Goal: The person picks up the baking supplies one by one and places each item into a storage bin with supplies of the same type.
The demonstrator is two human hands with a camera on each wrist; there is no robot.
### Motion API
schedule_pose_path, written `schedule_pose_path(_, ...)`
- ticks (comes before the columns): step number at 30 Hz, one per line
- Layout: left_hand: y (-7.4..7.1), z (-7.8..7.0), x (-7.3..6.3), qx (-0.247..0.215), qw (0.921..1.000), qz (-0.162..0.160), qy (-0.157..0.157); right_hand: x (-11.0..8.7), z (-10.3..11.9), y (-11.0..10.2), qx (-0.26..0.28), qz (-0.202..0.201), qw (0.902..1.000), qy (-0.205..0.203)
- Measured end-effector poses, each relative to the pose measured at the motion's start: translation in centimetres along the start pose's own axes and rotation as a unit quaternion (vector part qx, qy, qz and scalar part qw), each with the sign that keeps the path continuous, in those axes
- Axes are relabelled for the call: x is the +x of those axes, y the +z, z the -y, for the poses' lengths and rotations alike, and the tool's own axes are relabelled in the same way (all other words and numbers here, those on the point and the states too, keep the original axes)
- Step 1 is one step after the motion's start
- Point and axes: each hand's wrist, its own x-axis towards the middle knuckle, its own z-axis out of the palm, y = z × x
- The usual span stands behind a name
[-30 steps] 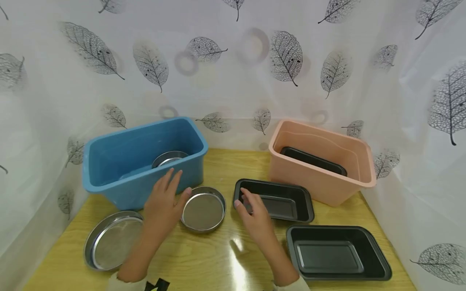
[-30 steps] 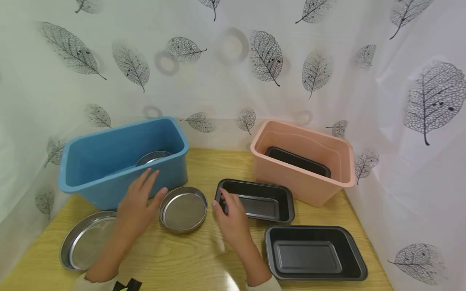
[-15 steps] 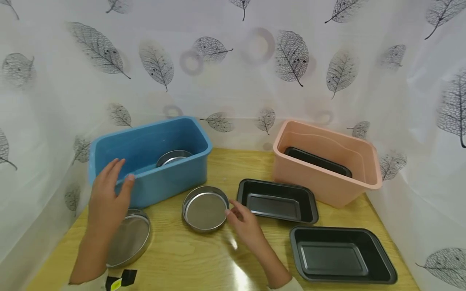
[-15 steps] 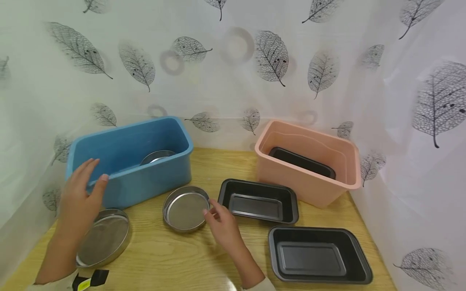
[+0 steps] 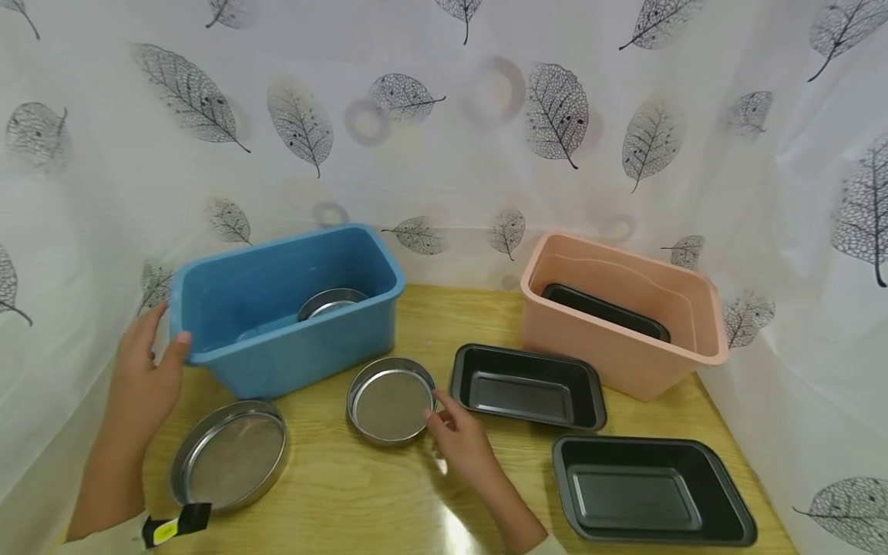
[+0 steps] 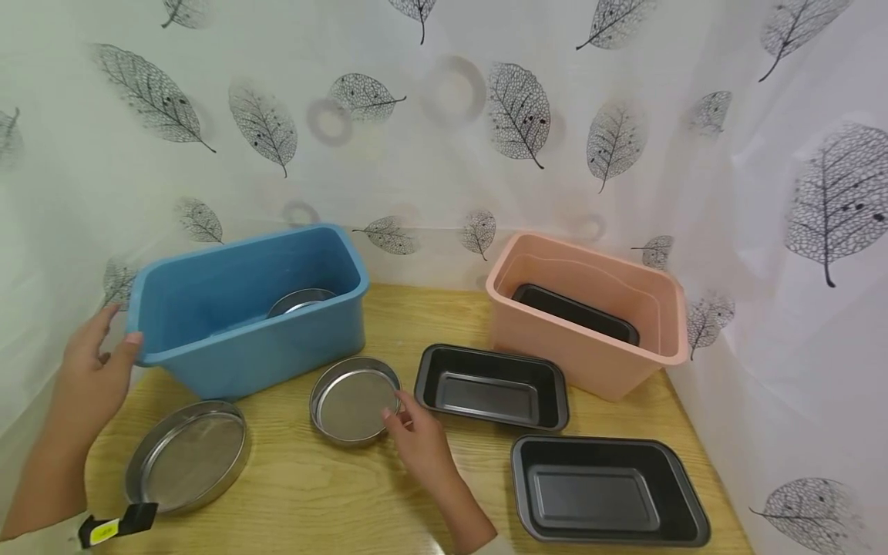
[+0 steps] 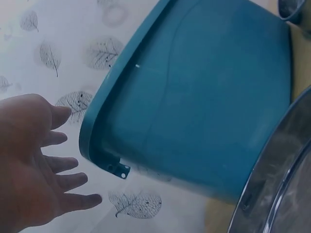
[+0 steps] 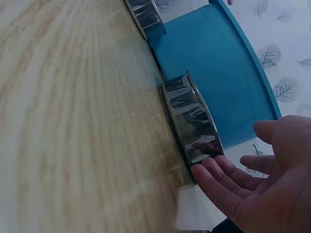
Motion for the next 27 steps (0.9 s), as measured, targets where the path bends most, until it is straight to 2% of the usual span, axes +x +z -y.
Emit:
schedule_pose_path(9,0.0,1.9,0.6,-0.041,0.9959,0.059,-0.055,0.3,-0.7,0.6,0.044,0.007,0.9989,0.009)
schedule_pose_path(16,-0.3,3.6,0.9,-0.046,0.9949,0.085,-0.027,0.5,0.4,0.6,0.053,0.013,0.9982,0.026)
schedule_pose_path(21,-0.3,4.0,1.1,-0.052,0.9935,0.099,-0.025,1.3,-1.1,0.9,0.042,0.013,0.9988,0.022)
schedule_pose_path(27,-0.1,4.2,1.1,-0.074,0.9928,0.093,-0.013,1.8,-1.8,1.1,0.035,0.014,0.9992,0.01)
